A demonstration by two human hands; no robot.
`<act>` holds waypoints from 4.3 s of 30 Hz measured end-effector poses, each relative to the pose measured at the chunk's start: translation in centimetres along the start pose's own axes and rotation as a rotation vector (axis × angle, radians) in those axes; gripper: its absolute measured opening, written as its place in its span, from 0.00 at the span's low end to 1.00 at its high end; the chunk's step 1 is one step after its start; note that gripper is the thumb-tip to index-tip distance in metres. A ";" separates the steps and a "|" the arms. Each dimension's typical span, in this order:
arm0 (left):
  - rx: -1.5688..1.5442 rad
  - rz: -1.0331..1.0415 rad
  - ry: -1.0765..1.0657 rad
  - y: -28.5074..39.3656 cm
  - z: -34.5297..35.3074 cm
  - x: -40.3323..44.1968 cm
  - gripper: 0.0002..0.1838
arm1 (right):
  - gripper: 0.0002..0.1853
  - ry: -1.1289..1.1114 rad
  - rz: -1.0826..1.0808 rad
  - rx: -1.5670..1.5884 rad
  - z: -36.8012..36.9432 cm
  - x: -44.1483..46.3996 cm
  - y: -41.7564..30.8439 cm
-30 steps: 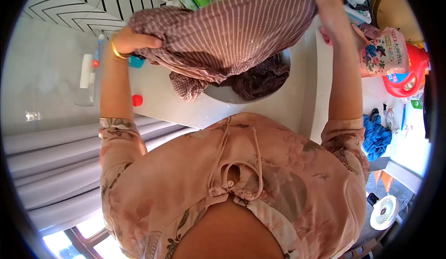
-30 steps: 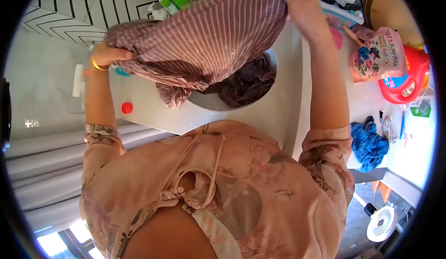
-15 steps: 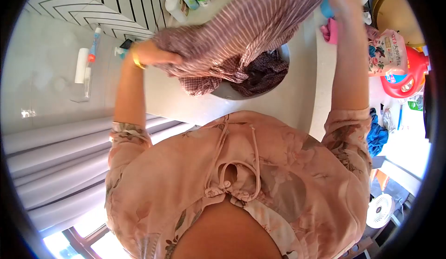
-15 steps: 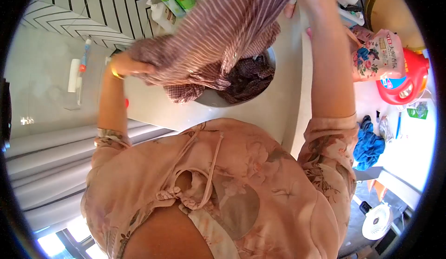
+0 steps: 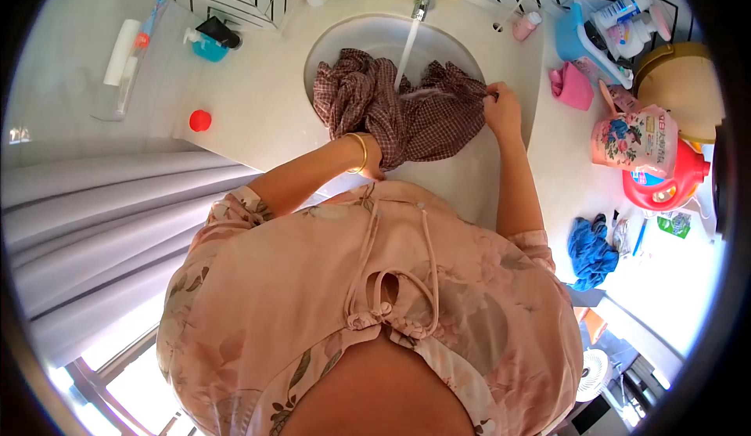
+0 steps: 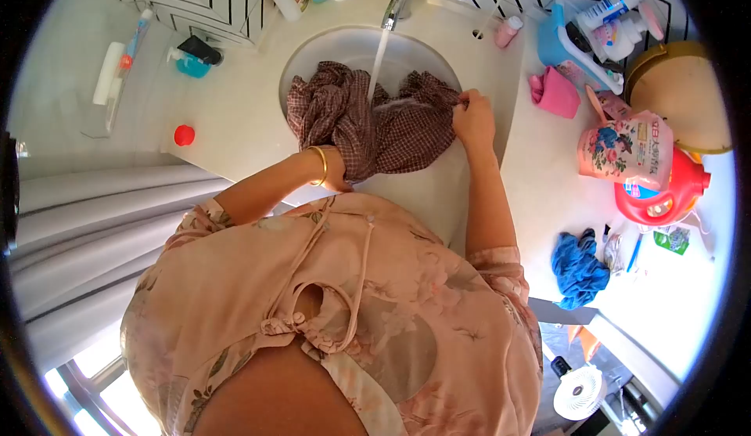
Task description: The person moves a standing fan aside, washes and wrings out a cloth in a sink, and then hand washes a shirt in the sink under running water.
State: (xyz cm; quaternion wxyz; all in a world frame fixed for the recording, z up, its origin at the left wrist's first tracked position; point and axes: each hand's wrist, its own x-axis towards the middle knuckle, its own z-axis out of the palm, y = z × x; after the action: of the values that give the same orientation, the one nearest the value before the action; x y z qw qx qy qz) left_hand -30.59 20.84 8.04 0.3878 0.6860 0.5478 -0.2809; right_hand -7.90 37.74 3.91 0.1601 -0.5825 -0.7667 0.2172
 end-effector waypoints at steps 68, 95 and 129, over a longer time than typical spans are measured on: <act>-1.752 0.693 0.693 -11.9 -7.5 -3.0 0.15 | 0.19 -0.169 -0.198 0.932 -13.3 1.3 -11.8; -0.850 0.473 0.886 -11.0 3.3 2.8 0.17 | 0.16 -0.291 -0.740 -0.258 -11.4 -1.6 -10.7; -0.254 0.189 1.570 -10.8 -10.0 -14.0 0.13 | 0.19 0.389 -0.725 -0.456 -23.7 -2.1 -12.2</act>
State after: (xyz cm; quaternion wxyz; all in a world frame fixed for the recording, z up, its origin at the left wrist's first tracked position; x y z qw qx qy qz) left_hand -44.85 22.82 22.37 -0.0137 0.6775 0.6282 0.3822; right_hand -5.59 36.43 30.48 0.2341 -0.3273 -0.9047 -0.1399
